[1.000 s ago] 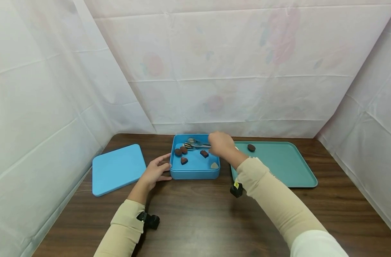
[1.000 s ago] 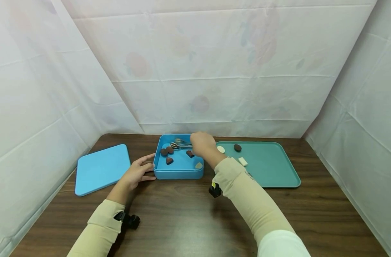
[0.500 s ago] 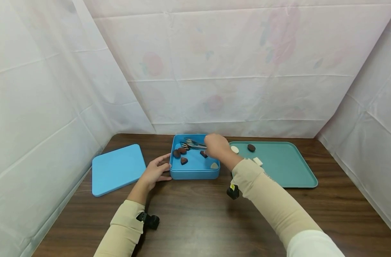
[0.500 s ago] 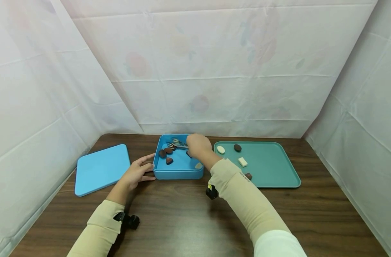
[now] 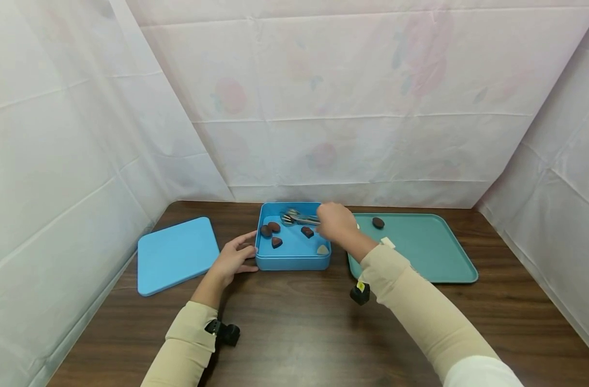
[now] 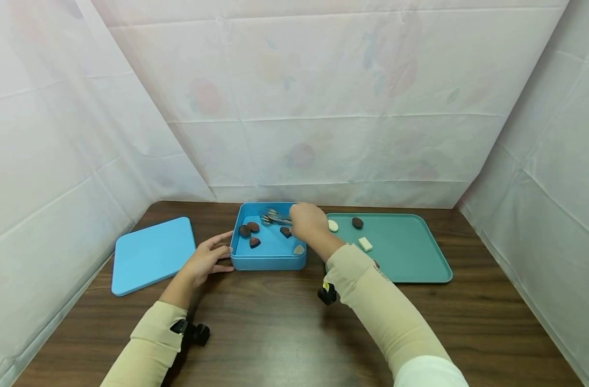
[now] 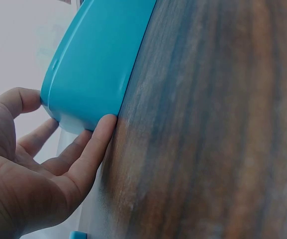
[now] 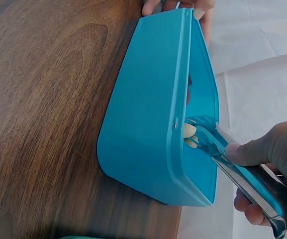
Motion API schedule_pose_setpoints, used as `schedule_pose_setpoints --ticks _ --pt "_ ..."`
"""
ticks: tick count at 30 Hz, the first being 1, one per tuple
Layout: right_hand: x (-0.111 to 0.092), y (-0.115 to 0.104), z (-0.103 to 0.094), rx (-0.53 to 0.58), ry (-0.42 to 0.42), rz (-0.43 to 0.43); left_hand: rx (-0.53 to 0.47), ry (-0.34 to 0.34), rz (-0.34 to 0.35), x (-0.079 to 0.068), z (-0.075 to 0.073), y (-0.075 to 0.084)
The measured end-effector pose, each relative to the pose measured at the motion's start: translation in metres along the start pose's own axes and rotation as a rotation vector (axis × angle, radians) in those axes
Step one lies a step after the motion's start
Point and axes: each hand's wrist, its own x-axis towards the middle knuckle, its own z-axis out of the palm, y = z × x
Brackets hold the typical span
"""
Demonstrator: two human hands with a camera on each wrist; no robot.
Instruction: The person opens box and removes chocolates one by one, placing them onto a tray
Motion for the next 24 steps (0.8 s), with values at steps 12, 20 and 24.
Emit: schedule_pose_setpoints --ticks 12,20,24 --pt "-0.016 0.015 0.001 0.050 0.030 0.004 -0.008 -0.023 -0.015 -0.016 0.000 0.017" --pt "-0.027 0.026 0.002 0.111 0.054 -0.020 -0.013 -0.030 -0.028 -0.022 0.000 0.026" --pt "-0.033 0.030 0.002 0.122 0.068 -0.022 -0.016 -0.033 -0.030 -0.021 0.000 0.026"
